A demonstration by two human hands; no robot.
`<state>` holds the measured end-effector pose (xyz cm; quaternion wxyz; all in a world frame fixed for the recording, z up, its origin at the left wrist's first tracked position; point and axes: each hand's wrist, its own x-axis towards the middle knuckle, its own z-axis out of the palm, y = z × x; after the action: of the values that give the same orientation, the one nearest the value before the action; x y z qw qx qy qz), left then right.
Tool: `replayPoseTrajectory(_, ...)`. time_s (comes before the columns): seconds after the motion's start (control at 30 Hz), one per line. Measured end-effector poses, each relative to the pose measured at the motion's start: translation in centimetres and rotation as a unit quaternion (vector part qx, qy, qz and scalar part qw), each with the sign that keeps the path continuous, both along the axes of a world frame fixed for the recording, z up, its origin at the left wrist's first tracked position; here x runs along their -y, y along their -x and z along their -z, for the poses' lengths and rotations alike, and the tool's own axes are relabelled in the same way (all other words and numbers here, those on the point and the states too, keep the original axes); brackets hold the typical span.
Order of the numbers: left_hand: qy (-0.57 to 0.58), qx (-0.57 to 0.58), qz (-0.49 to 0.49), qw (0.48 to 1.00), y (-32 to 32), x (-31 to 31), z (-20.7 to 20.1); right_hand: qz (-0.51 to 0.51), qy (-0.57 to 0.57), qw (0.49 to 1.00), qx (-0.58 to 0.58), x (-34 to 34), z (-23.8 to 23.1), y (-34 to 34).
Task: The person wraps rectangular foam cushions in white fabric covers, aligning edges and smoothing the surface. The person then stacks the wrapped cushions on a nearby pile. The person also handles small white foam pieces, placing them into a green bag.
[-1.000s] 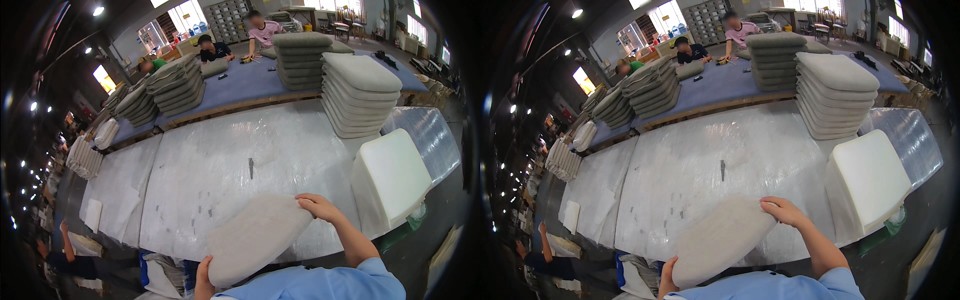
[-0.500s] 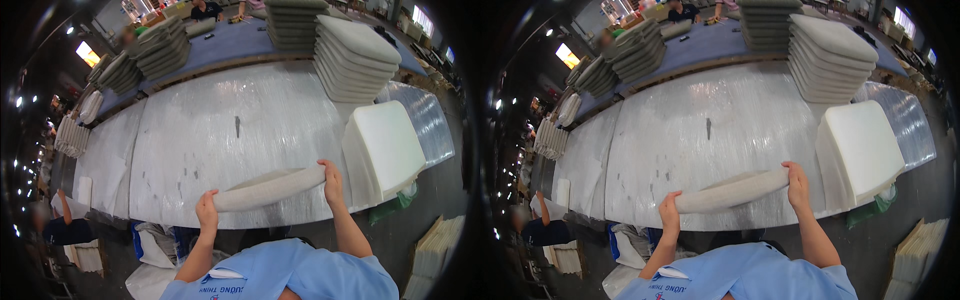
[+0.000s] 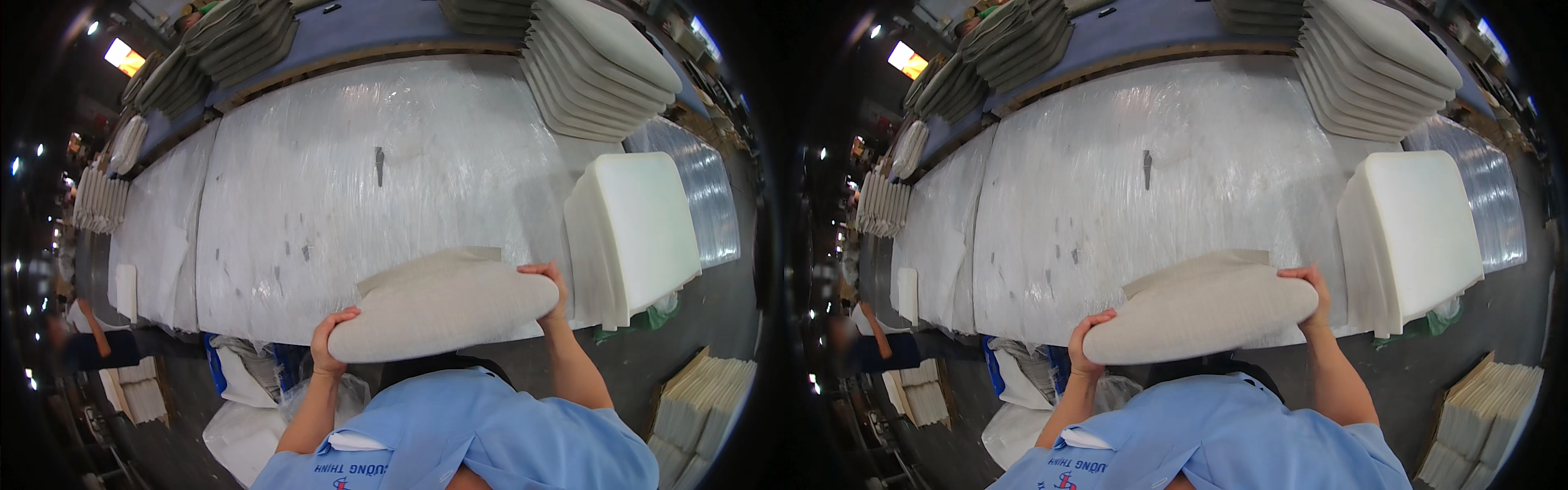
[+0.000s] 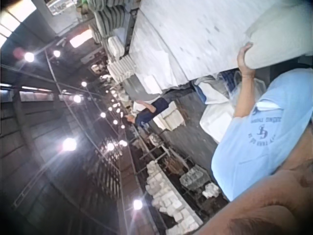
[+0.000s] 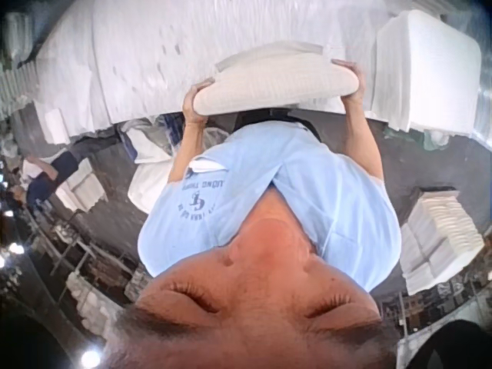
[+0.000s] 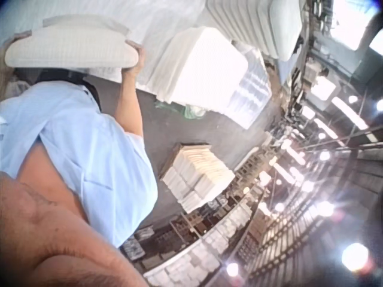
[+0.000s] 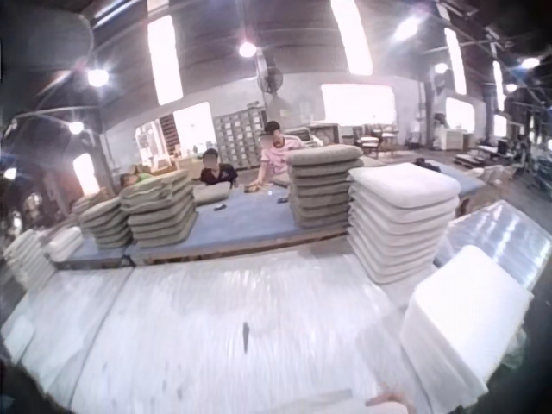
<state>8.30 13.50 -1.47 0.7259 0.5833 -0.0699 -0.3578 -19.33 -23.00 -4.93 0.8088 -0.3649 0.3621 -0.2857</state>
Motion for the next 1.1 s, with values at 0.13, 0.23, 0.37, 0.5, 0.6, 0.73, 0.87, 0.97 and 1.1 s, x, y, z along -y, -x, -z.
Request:
replayPoseTrajectory(0.13, -0.142, 0.022, 0.217, 0.966, -0.8, 0.3, 2.3, -0.199, -0.012, 0.968, -0.154, 2.5, 0.3, 2.8)
replayPoseTrajectory(0.23, -0.237, 0.005, 0.316, 0.919, -2.3, 1.8, 3.8, -0.350, 0.100, 0.881, -0.302, 3.0, -1.2, -2.0)
replayPoseTrajectory(0.37, -0.343, 0.215, 0.495, 0.769, -2.9, 6.2, 7.8, -0.494, 0.356, 0.712, -0.350, 3.6, 2.4, -6.7)
replayPoseTrajectory(0.5, -0.435, 0.303, 0.495, 0.688, -2.0, 9.2, 10.9, -0.488, 0.501, 0.570, -0.431, 1.5, 6.5, -11.5)
replayPoseTrajectory(0.6, -0.451, 0.336, 0.441, 0.700, -2.0, 10.4, 12.7, -0.474, 0.494, 0.537, -0.492, 0.7, 7.7, -14.5)
replayPoseTrajectory(0.73, -0.424, 0.404, 0.375, 0.718, -2.4, 11.9, 14.5, -0.442, 0.485, 0.535, -0.532, 0.8, 9.9, -15.6)
replayPoseTrajectory(0.87, -0.381, 0.494, 0.295, 0.724, -2.7, 12.9, 16.0, -0.419, 0.517, 0.543, -0.512, 0.6, 11.1, -16.0)
replayPoseTrajectory(0.97, -0.363, 0.552, 0.257, 0.706, -2.7, 14.3, 16.2, -0.347, 0.533, 0.625, -0.453, 0.9, 11.1, -15.2)
replayPoseTrajectory(1.1, -0.365, 0.588, 0.289, 0.662, -3.2, 15.5, 16.6, -0.346, 0.514, 0.651, -0.439, 1.6, 10.7, -14.9)
